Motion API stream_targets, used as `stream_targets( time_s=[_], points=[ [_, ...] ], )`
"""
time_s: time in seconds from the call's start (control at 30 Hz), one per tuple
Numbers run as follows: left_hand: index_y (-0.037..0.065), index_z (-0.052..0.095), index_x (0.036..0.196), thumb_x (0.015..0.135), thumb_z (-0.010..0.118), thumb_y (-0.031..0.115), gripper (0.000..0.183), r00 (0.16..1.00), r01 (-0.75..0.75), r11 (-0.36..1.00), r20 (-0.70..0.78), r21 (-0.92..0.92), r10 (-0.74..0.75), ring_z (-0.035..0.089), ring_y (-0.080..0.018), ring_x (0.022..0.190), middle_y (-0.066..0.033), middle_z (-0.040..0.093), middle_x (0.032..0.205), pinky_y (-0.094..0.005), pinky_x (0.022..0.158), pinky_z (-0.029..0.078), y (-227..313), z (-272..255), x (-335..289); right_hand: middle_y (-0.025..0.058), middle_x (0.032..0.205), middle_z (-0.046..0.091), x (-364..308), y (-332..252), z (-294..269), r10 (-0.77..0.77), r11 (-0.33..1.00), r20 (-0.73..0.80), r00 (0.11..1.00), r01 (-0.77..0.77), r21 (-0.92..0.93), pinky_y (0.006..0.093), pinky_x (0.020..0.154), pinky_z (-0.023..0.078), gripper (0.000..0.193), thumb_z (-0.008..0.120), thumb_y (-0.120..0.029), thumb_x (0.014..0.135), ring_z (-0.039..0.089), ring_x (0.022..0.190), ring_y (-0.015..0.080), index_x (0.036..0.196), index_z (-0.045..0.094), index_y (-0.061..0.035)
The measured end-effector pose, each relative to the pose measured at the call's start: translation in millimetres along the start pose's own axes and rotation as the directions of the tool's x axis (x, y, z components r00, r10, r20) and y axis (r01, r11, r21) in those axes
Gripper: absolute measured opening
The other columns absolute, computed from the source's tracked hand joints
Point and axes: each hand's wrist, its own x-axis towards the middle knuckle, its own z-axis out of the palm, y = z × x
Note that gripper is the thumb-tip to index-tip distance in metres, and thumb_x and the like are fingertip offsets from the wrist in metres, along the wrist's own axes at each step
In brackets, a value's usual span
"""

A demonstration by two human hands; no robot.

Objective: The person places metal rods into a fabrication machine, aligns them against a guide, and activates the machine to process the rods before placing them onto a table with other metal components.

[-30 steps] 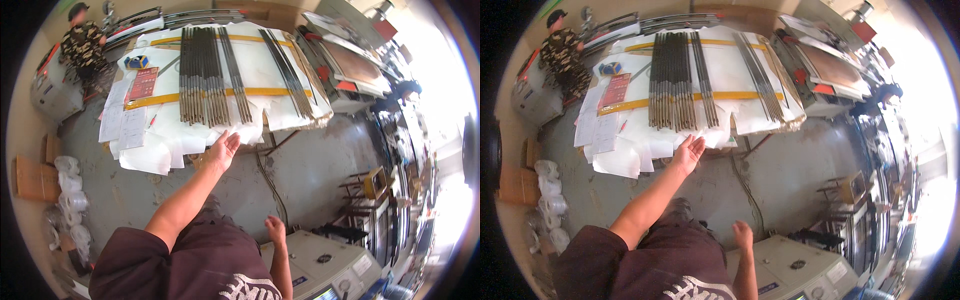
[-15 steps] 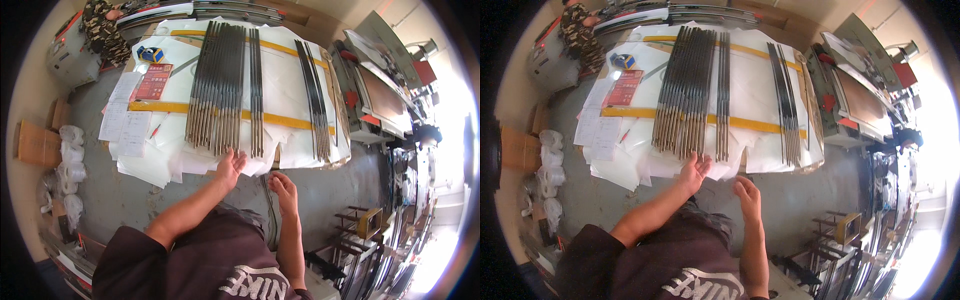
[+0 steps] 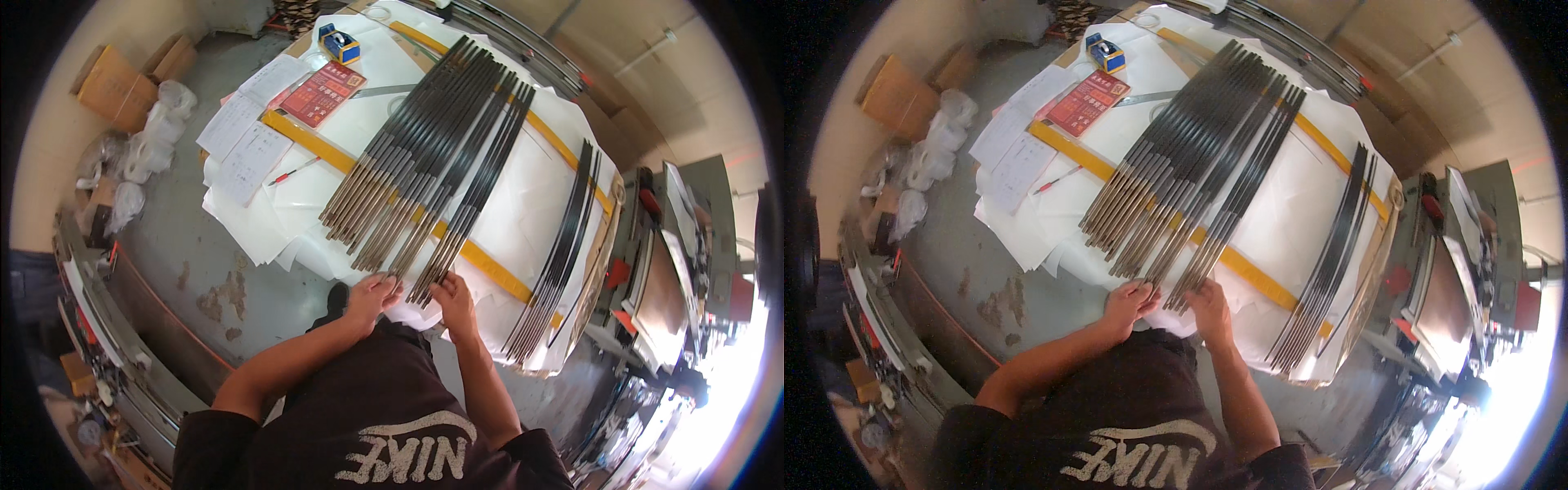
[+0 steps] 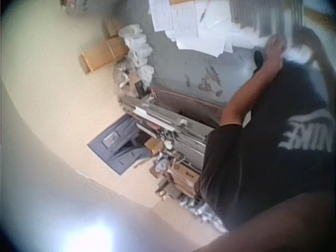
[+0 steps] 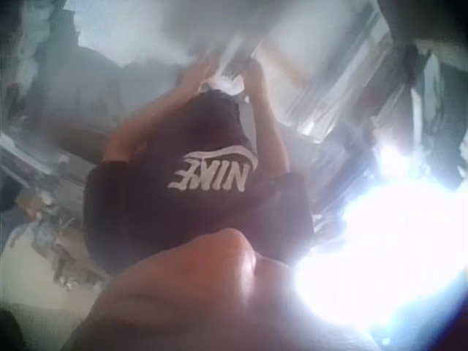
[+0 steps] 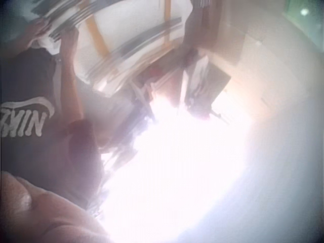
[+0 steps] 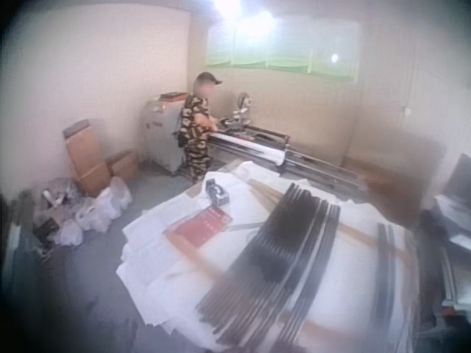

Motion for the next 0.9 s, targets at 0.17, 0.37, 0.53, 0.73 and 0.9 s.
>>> stream_targets(
  time_s=[0.17, 0.37, 0.53, 0.73, 0.9],
  points=[
    [0.009, 0.063, 0.124, 0.107, 0.064, 0.030, 0.027, 0.990, 0.033, 0.994, -0.135, -0.100, -0.047, 0.068, -0.0144, 0.099, -0.0025, 0.069, 0.110, -0.0357, 0.090, 0.060, 4, 38, -21, 0.0180, 0.127, 0.072, 13, -20, -46, -0.039, 0.974, 0.309, 0.950, 0.105, -0.201, 0.0339, 0.098, 0.055, 0.047, 0.068, -0.008, 0.098, 0.069, 0.110, 0.0199, 0.140, 0.056, 0.0081],
    [0.004, 0.061, 0.121, 0.110, 0.057, 0.036, 0.034, 0.904, -0.033, 0.999, -0.427, -0.023, 0.020, 0.067, -0.0166, 0.095, -0.0043, 0.064, 0.106, -0.0372, 0.079, 0.063, -2, 78, -25, 0.0075, 0.110, 0.074, 94, -66, -102, -0.187, 0.979, 0.079, 0.979, 0.179, 0.097, 0.0314, 0.095, 0.053, 0.033, 0.067, -0.012, 0.100, 0.068, 0.102, 0.0165, 0.129, 0.069, 0.0043],
    [0.000, 0.059, 0.122, 0.110, 0.056, 0.042, 0.044, 0.829, -0.091, 0.982, -0.534, 0.167, 0.167, 0.068, -0.0177, 0.083, -0.0102, 0.066, 0.099, -0.0351, 0.065, 0.061, -20, 84, -7, 0.0150, 0.141, 0.060, 221, -82, -122, -0.119, 0.867, -0.151, 0.981, 0.177, 0.467, 0.0358, 0.114, 0.045, 0.052, 0.064, -0.015, 0.104, 0.057, 0.132, 0.0238, 0.149, 0.050, 0.0076],
    [-0.002, 0.056, 0.124, 0.111, 0.055, 0.042, 0.046, 0.724, -0.141, 0.933, -0.609, 0.330, 0.325, 0.071, -0.0238, 0.082, -0.0161, 0.070, 0.091, -0.0388, 0.070, 0.057, -34, 94, 1, 0.0186, 0.137, 0.064, 320, -67, -137, 0.050, 0.841, 0.083, 0.995, -0.087, 0.534, 0.0438, 0.112, 0.051, 0.040, 0.053, -0.007, 0.106, 0.064, 0.126, 0.0299, 0.142, 0.052, 0.0097],
    [-0.002, 0.053, 0.127, 0.110, 0.055, 0.042, 0.047, 0.650, -0.134, 0.849, -0.601, 0.511, 0.465, 0.072, -0.0325, 0.085, -0.0208, 0.072, 0.093, -0.0435, 0.079, 0.055, -45, 98, -1, 0.0202, 0.128, 0.071, 290, -98, -117, 0.047, 0.584, 0.306, 0.951, -0.274, 0.764, 0.0497, 0.112, 0.052, 0.032, 0.050, -0.012, 0.108, 0.068, 0.121, 0.0343, 0.131, 0.059, 0.0085]
  ],
)
